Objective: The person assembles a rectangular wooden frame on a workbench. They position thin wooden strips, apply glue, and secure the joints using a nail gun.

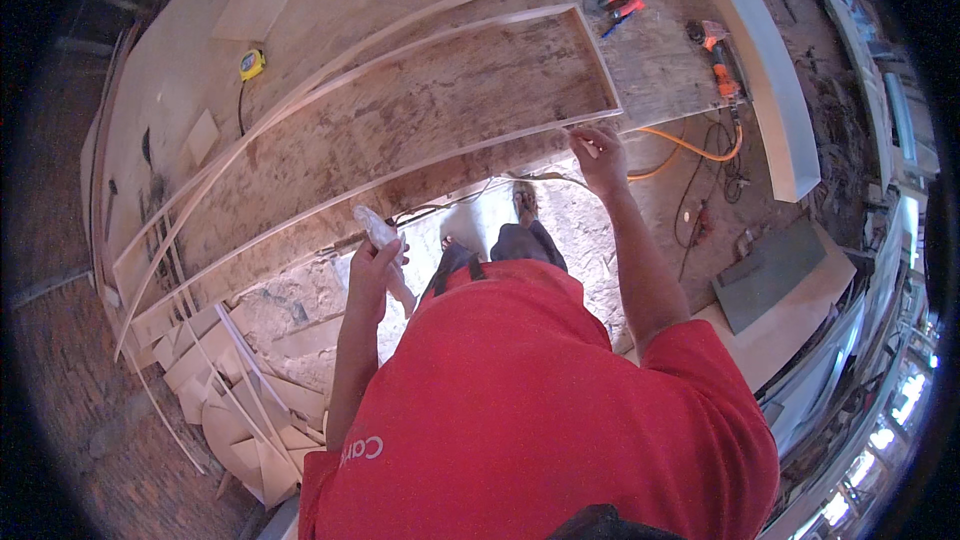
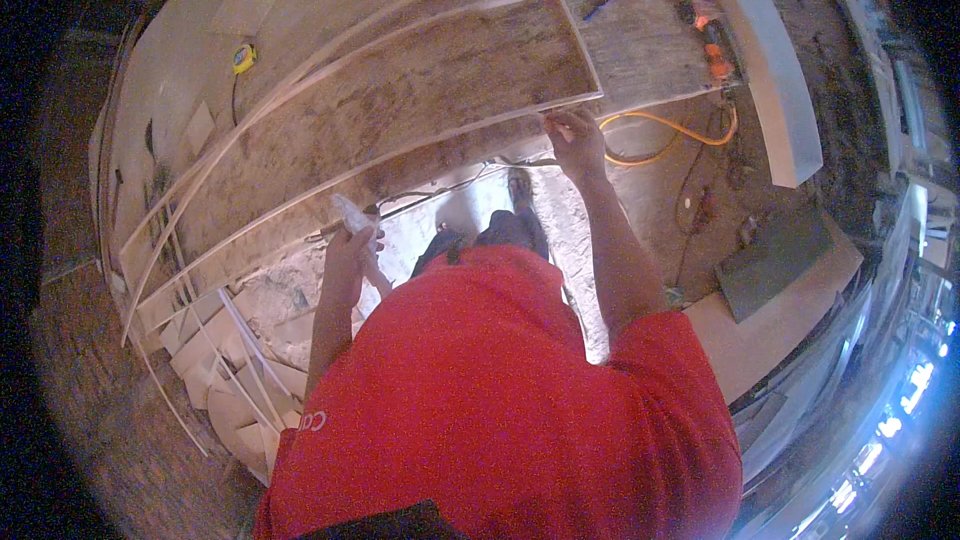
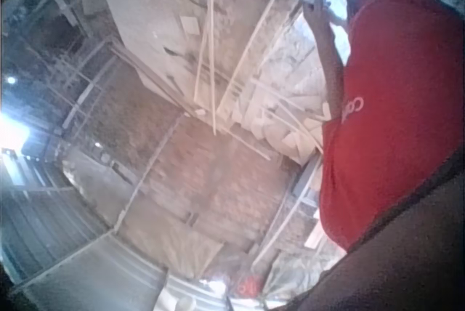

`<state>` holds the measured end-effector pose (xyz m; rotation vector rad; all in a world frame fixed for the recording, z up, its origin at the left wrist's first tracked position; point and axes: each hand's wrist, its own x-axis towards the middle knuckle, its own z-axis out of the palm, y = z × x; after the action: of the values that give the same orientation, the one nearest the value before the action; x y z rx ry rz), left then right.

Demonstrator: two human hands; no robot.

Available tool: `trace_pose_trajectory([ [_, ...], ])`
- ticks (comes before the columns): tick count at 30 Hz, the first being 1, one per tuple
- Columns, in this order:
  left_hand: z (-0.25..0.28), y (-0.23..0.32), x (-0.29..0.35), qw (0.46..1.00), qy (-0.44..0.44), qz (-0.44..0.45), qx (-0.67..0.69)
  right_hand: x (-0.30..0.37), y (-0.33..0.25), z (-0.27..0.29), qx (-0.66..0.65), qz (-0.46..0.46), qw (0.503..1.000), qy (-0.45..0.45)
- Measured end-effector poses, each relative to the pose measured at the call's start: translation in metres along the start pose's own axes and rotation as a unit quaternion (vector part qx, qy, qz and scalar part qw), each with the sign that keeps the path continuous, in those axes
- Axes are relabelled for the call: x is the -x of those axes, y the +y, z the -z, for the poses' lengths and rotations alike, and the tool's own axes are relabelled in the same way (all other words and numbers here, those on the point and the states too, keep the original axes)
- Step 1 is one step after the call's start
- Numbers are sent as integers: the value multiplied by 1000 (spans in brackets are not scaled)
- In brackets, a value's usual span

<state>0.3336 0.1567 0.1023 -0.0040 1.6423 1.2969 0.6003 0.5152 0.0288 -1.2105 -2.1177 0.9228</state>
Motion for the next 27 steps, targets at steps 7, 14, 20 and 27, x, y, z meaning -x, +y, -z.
trace_pose_trajectory([
  [7,9,2,4,1000,-2,-22,-1,-33,49,48,133,-91,979,126],
  [14,22,4,14,999,0,-41,23,-34,42,46,81,-95,989,74],
  [20,35,-8,22,998,10,-41,44,23,-45,-46,1,136,990,-46],
  [27,45,-16,28,999,11,-21,23,40,-73,-101,-42,102,994,-18],
])
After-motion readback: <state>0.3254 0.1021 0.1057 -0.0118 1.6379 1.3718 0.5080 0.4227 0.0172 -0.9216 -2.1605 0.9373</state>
